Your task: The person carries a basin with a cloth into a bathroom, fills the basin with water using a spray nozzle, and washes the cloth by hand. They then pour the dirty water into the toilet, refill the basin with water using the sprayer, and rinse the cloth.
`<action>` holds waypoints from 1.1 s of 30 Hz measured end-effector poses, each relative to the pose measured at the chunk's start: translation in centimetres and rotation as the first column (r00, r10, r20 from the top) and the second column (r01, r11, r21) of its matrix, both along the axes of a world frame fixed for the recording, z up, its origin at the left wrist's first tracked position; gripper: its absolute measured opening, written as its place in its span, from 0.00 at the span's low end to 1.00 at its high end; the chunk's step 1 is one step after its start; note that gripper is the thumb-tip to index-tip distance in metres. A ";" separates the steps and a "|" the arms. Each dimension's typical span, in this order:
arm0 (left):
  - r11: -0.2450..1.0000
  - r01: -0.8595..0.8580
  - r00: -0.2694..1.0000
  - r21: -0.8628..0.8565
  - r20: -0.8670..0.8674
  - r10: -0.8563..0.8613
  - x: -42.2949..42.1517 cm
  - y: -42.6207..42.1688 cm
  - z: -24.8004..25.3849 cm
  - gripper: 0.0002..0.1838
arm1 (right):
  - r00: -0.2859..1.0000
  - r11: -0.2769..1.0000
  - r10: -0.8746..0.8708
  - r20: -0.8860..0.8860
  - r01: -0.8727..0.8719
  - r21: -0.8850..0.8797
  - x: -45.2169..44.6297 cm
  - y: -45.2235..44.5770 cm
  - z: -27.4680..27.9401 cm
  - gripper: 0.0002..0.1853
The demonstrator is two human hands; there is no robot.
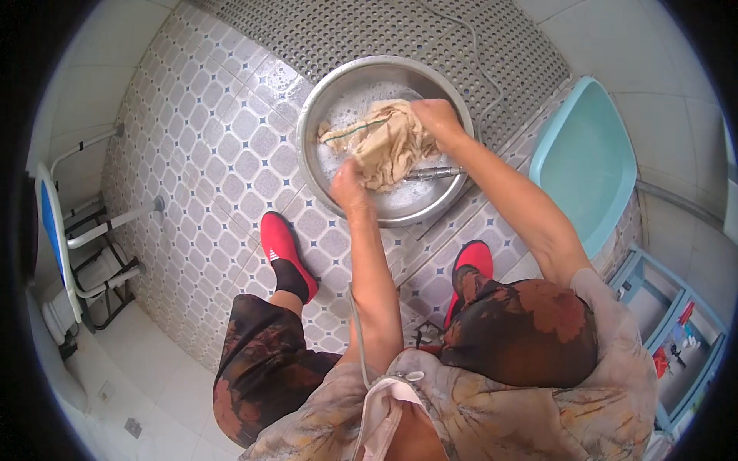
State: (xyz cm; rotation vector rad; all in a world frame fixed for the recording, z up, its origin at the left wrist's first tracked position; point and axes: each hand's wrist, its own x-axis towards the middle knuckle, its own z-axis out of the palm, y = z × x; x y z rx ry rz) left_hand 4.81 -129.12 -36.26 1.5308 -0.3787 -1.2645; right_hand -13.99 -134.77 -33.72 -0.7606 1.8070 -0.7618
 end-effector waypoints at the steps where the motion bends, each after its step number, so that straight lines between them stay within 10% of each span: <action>1: 0.977 -0.213 0.944 -0.024 -0.265 0.199 0.2 -0.2 0.2 0.15 | 0.918 0.988 -0.155 0.364 0.145 0.056 -0.2 0.0 0.4 0.17; 6: 0.947 -0.317 0.768 -0.043 -0.598 0.230 1.4 -0.6 2.7 0.10 | 0.909 0.988 -0.068 0.412 0.120 -0.102 -0.2 0.3 4.8 0.14; 10: 0.931 -0.366 0.789 -0.004 -0.531 0.308 1.4 -0.2 3.3 0.06 | 0.960 0.853 0.173 -0.220 -0.257 -0.453 0.8 1.4 11.8 0.10; 12: 0.925 -0.325 0.760 -0.198 -0.636 0.131 2.3 0.2 3.7 0.10 | 0.675 0.390 0.212 -0.707 -0.722 -0.572 0.4 1.7 14.9 0.09; 16: 0.849 -0.337 0.447 -0.407 -0.863 -0.236 4.7 -0.2 7.1 0.14 | 0.735 0.250 -0.008 -0.678 -0.655 -0.713 0.2 2.8 19.4 0.10; 18: 0.813 -0.294 0.474 -0.503 -0.815 -0.333 5.7 -0.9 8.5 0.15 | 0.910 0.285 -0.083 -0.406 -0.369 -0.884 0.1 3.1 20.1 0.10; 22: 0.760 -0.353 0.331 -0.546 -0.833 -0.444 5.8 -1.3 10.1 0.18 | 0.901 0.191 -0.105 -0.421 -0.397 -0.898 0.3 2.4 20.7 0.10; 24: 0.839 -0.387 0.378 -0.381 -0.896 -0.233 5.2 -1.6 10.7 0.18 | 0.885 0.468 -0.059 -0.461 -0.384 -0.796 0.5 1.5 19.4 0.11; 26: 0.860 -0.290 0.546 -0.421 -0.810 -0.212 4.7 -1.8 9.7 0.12 | 0.857 0.784 0.082 -0.508 -0.370 -0.498 1.1 0.1 18.0 0.10; 29: 0.967 -0.060 0.956 -0.246 -0.292 -0.015 3.5 -2.0 5.6 0.05 | 0.630 0.734 0.297 -0.717 -0.631 -0.251 -0.3 -1.1 11.0 0.13; 31: 0.978 0.063 0.997 -0.200 -0.025 -0.069 2.7 -1.6 3.8 0.09 | 0.315 0.680 0.554 -0.771 -0.706 0.199 0.2 -0.8 7.1 0.20; 33: 0.942 0.319 0.863 -0.105 0.443 -0.243 2.8 -1.1 -0.6 0.25 | 0.310 0.682 0.528 -0.791 -0.709 0.178 1.7 -0.2 4.9 0.25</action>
